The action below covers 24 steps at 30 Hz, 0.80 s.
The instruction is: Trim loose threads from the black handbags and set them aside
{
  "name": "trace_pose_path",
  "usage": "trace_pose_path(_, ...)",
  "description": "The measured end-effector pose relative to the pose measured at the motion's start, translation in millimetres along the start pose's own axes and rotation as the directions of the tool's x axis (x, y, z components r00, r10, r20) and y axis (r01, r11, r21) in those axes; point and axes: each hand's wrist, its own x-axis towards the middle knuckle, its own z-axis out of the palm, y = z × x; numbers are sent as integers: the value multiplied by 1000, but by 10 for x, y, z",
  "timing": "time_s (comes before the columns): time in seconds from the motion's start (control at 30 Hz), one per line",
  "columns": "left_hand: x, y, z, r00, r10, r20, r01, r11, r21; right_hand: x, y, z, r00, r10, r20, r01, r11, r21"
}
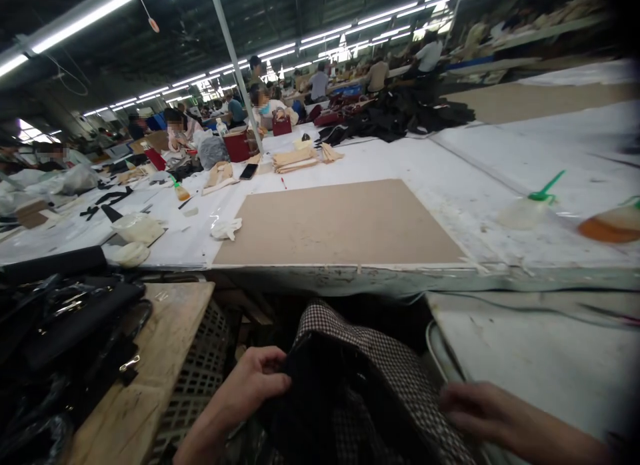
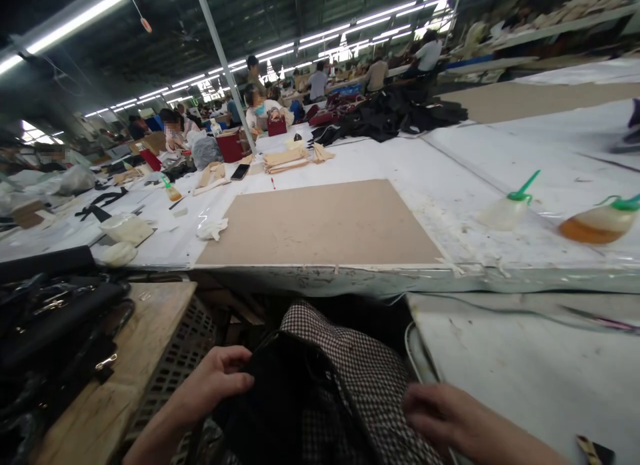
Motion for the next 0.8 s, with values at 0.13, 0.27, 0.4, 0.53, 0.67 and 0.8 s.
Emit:
trace_pose_path(0.13,29,50,37,999,24,-46,-16,987,162,609,-720,-193,981,-181,-70,174,980,-96)
trace_pose_path(0.27,-78,195,116,987,118,-111,-67,920,386,1094,-1375,130,848,-516,123,529,839,-129)
trace_pose_path(0.4,-233,217,194,981,139,-133,-64,886,459,1378,-1463,519,771,-559,305,633,723,-274)
trace_pose_path(0.53,-345,-31,252,958,138,-250,-21,908,419,1477,-1326,592,794,-523,310,606,728,-322)
trace_pose_path(0.67,-303,-319,346,918,142,-370,-10,942,337,1479,-1251,535,823,-479,306,561,774,-295)
trace_pose_path(0.8,-233,-201,309,939,154,-307,-79,966,245,1443,-1242,488,815,-495,301,576,753,-319)
